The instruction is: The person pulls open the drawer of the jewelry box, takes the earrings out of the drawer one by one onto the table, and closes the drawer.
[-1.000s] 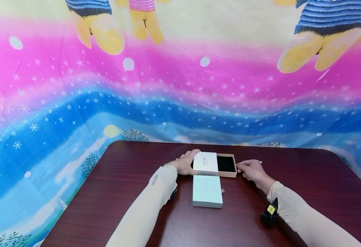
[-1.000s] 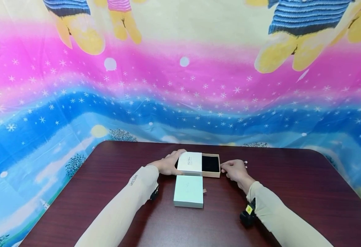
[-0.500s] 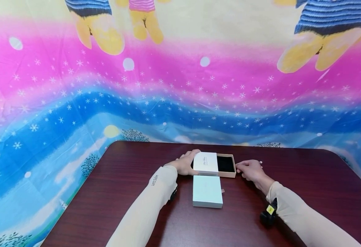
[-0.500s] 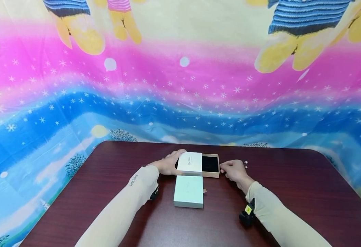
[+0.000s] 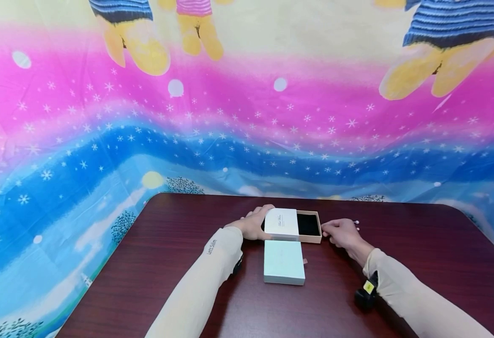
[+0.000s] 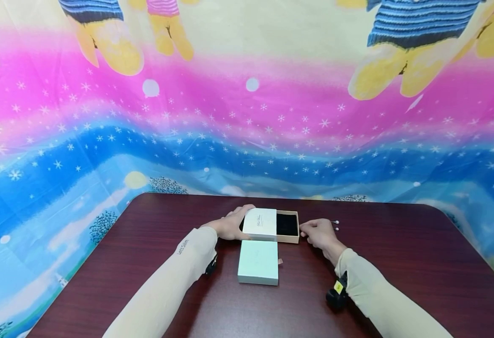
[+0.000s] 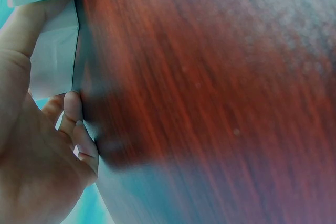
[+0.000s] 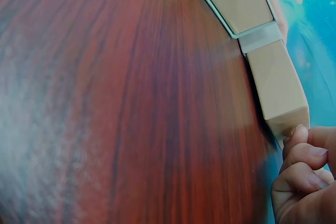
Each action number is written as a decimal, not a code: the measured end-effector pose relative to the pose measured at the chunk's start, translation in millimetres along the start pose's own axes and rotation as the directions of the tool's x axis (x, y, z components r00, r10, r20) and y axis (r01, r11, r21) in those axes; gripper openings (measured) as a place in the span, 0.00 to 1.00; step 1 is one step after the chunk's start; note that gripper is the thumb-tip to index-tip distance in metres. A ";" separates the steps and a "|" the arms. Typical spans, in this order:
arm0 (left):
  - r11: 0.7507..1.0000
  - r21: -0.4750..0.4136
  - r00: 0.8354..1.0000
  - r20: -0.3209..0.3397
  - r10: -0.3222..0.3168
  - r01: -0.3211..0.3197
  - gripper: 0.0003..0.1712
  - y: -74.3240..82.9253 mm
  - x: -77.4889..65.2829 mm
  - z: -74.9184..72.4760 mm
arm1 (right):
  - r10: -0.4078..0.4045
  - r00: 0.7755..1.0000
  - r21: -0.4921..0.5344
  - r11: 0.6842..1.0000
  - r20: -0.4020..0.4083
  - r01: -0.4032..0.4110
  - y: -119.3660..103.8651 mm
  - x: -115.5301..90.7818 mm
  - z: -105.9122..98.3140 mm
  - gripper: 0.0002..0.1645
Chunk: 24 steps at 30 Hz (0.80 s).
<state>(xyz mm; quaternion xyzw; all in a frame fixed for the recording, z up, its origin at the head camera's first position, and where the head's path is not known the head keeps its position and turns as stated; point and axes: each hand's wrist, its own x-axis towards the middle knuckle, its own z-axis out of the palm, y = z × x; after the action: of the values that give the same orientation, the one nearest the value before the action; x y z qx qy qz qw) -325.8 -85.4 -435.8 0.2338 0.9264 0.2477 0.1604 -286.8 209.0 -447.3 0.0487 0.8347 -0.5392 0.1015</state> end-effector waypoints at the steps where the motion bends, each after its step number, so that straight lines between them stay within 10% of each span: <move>1: 1.000 -0.001 1.000 0.000 0.000 0.000 0.54 -0.1 0.2 0.2 | 0.001 1.000 -0.001 1.000 -0.001 -0.001 -0.5 -0.3 0.3 0.18; 24: 1.000 -0.003 1.000 0.003 0.001 -0.001 0.54 2.5 -2.9 -0.9 | -0.003 1.000 0.005 1.000 -0.009 0.003 -1.9 1.0 3.5 0.17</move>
<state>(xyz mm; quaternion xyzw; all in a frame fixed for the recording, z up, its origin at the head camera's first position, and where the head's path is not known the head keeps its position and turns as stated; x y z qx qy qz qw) -322.9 -85.3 -433.2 0.2346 0.9257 0.2486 0.1621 -287.8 205.0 -447.2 0.0500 0.8339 -0.5410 0.0970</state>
